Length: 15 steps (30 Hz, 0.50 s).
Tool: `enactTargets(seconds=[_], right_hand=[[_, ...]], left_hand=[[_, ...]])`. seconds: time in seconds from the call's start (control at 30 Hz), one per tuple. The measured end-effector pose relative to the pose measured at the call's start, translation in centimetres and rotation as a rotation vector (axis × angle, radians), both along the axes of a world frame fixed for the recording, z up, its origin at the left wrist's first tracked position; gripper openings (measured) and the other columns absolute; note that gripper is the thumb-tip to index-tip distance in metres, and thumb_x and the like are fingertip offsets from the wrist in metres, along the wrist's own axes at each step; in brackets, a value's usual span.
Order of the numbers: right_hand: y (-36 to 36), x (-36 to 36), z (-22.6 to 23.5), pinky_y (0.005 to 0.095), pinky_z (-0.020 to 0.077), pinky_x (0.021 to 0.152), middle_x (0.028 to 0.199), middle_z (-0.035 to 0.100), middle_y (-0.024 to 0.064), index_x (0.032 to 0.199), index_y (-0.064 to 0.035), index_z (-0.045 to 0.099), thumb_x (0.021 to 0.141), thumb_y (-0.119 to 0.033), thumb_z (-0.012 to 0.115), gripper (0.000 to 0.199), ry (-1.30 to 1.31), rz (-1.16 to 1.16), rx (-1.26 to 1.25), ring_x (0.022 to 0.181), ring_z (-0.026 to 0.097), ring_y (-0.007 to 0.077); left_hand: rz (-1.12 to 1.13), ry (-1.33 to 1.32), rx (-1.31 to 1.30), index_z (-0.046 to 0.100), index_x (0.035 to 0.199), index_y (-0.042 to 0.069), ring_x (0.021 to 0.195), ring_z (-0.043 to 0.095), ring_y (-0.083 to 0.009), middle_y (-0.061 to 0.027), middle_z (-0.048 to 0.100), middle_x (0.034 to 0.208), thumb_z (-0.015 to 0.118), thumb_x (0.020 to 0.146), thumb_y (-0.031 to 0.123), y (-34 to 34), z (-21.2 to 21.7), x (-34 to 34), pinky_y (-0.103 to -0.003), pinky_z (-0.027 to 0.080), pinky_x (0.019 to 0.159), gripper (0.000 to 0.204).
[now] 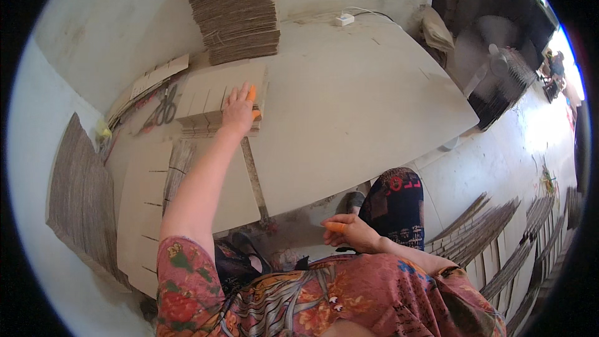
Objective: The person sits on the floor and folds pre-cut cardboard sheets into multi-compartment dividers. They repeatedly pick up flat sheets, fold along scored lines, and stack the finished dividers on a nearby pile.
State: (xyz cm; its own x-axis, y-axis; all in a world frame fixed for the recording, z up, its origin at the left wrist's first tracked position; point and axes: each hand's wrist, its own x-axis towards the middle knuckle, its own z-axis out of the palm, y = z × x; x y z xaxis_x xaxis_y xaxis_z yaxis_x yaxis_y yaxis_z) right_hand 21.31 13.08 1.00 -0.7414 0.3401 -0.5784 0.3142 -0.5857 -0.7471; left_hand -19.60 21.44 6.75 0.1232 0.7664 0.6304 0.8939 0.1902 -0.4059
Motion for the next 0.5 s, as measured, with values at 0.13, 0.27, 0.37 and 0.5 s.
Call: enactTargets(seconds=[0.13, 0.27, 0.37, 0.5], right_hand=[[0.2, 0.4, -0.3, 0.0298, 0.0502, 0.074, 0.089, 0.066, 0.0061, 0.103, -0.0017, 0.065, 0.094, -0.03, 0.059, 0.03, 0.008, -0.031, -0.007, 0.079, 0.062, 0.0143], [0.2, 0.6, 0.7, 0.0306, 0.0512, 0.075, 0.09, 0.067, 0.0072, 0.108, -0.0011, 0.065, 0.094, -0.029, 0.06, 0.031, 0.01, -0.089, -0.06, 0.079, 0.063, 0.0153], [-0.1, -0.1, 1.1, 0.0302, 0.0514, 0.075, 0.091, 0.067, 0.008, 0.107, -0.0005, 0.064, 0.094, -0.028, 0.06, 0.031, 0.003, -0.084, -0.062, 0.078, 0.063, 0.0155], [0.1, 0.5, 1.5, 0.0312, 0.0524, 0.074, 0.091, 0.067, 0.0094, 0.112, -0.0013, 0.061, 0.096, -0.027, 0.057, 0.03, 0.164, -0.116, -0.073, 0.081, 0.064, 0.0183]], left_hand=[[0.136, -0.55, -0.337, 0.066, 0.103, 0.002, 0.101, 0.06, -0.0316, -0.0144, 0.063, 0.114, 0.069, 0.084, 0.023, 1.2, 2.0, 1.3, -0.039, 0.052, 0.082, 0.029], [0.096, -0.827, -0.367, 0.069, 0.1, 0.001, 0.092, 0.063, -0.0299, -0.0158, 0.068, 0.103, 0.072, 0.082, 0.021, 0.8, 3.7, 1.4, -0.038, 0.05, 0.08, 0.026], [-0.005, -1.104, -0.28, 0.07, 0.1, 0.0, 0.088, 0.065, -0.0235, -0.0135, 0.071, 0.096, 0.071, 0.084, 0.017, -0.8, 3.9, -1.3, -0.035, 0.05, 0.079, 0.023], [-0.159, -1.065, -0.07, 0.067, 0.11, -0.002, 0.095, 0.064, -0.0152, -0.0096, 0.071, 0.1, 0.063, 0.089, 0.006, -3.6, 4.1, 2.6, -0.032, 0.051, 0.085, 0.023]])
